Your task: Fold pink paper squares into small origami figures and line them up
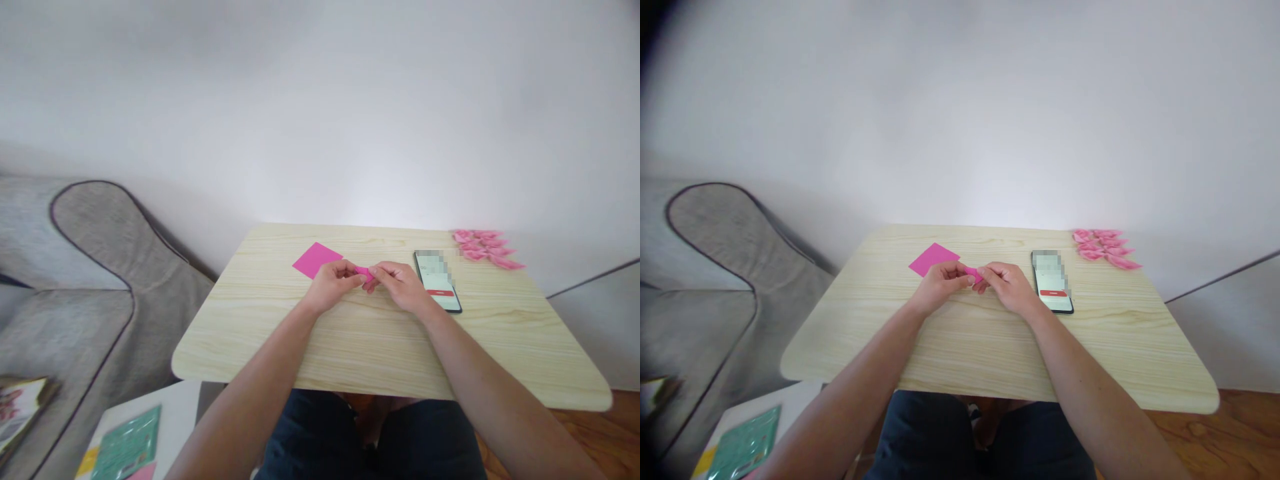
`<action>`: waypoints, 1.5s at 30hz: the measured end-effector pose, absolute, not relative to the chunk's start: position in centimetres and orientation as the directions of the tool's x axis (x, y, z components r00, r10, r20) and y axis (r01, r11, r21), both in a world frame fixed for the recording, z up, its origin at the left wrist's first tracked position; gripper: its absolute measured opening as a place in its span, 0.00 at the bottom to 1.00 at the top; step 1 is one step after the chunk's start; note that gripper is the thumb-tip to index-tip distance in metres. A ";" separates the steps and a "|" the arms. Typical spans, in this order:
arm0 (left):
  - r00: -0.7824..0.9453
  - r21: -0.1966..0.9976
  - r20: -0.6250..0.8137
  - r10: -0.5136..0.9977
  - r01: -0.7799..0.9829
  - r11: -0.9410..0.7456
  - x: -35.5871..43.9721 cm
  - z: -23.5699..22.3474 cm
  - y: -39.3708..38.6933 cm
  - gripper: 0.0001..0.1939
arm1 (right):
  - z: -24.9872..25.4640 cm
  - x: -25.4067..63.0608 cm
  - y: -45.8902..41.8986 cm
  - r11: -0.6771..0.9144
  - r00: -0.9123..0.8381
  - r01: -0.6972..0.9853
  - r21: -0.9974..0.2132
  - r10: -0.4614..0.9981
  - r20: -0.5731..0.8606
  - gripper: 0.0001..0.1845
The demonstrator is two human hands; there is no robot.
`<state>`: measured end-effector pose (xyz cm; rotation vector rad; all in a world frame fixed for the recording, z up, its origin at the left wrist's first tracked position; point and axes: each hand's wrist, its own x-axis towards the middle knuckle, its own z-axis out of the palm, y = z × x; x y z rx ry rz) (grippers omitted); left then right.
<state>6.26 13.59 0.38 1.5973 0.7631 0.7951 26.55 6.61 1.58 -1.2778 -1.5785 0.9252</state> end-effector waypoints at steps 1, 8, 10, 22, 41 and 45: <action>0.556 0.981 0.115 0.823 0.069 -0.183 6.3 0.5 13.5 0.16 | 1.5 26.6 6.6 0.197 -0.066 0.327 -0.924 0.980 0.186 0.24; 0.446 0.969 0.198 0.873 0.041 -0.242 7.3 0.8 12.8 0.14 | 0.4 26.5 7.1 0.153 0.081 0.245 -0.957 0.981 0.177 0.19; 0.439 0.970 0.200 0.876 0.034 -0.239 7.4 0.5 12.7 0.15 | 0.1 26.4 7.3 0.156 0.106 0.182 -0.971 0.979 0.177 0.18; 0.386 0.844 0.404 0.829 0.192 -0.500 7.1 -0.6 12.8 0.11 | -0.2 26.4 8.0 0.130 0.102 -0.106 -0.986 0.988 0.119 0.19; 0.343 0.760 0.506 0.791 0.257 -0.597 7.1 -0.5 12.3 0.06 | 0.0 26.0 7.7 0.105 0.049 -0.255 -0.961 0.994 0.095 0.18; 0.339 0.746 0.527 0.779 0.255 -0.616 7.2 -0.3 12.2 0.06 | 0.1 26.0 7.6 0.100 0.051 -0.276 -0.956 0.995 0.089 0.19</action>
